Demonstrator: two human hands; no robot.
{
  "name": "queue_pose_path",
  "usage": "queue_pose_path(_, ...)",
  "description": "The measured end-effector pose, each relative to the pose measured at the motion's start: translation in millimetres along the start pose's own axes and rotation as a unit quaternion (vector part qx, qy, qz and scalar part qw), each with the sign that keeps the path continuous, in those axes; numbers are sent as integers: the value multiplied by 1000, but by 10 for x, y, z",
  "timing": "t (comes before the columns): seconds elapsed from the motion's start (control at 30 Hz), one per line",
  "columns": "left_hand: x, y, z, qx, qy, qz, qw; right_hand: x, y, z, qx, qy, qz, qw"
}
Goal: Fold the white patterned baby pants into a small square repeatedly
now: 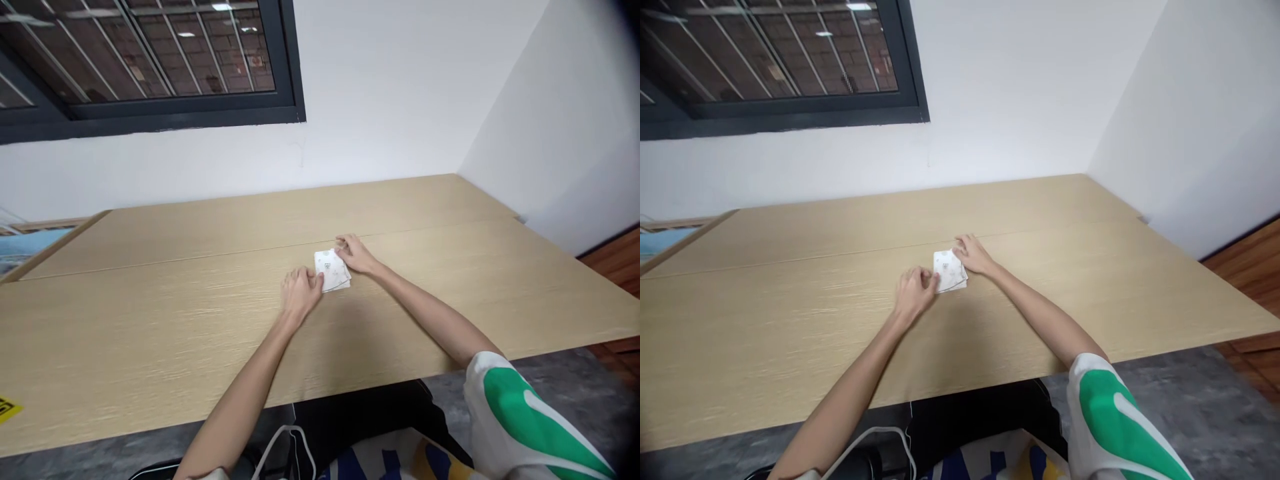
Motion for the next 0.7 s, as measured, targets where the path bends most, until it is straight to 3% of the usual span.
queue_pose_path(0.07, 9, 28, 23, -16, 38, 10, 999, 34, 45, -38, 10, 2, 11, 1000)
queue_pose_path(0.17, 28, -20, 33, 20, 90, -14, 996, 31, 135, -133, 42, 15, 16, 999)
queue_pose_path(0.3, 26, -281, -18, 76, 149, -65, 984, -207, 267, -431, 64, 2, 15, 998)
queue_pose_path(0.4, 6, -627, -157, 121, 178, -110, 970, -611, 371, -873, 73, 1, 17, 997)
queue_pose_path(0.53, -25, -1251, -502, 190, 223, -184, 938, -1336, 584, -1730, 112, 15, 67, 991)
queue_pose_path(0.63, -63, -1814, -797, 282, 291, -277, 872, -1851, 765, -2446, 152, -30, 136, 979)
queue_pose_path(0.7, -107, -2193, -965, 329, 331, -274, 841, -2128, 843, -2903, 196, -96, 170, 961)
Point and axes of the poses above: each hand's wrist, its own z-axis towards the middle knuckle, its own x-axis out of the palm, y = z × x, the point moved 1 cm from there along z, towards the middle knuckle, and after that the axes turned 6 degrees about x, right-handed, at the moved point
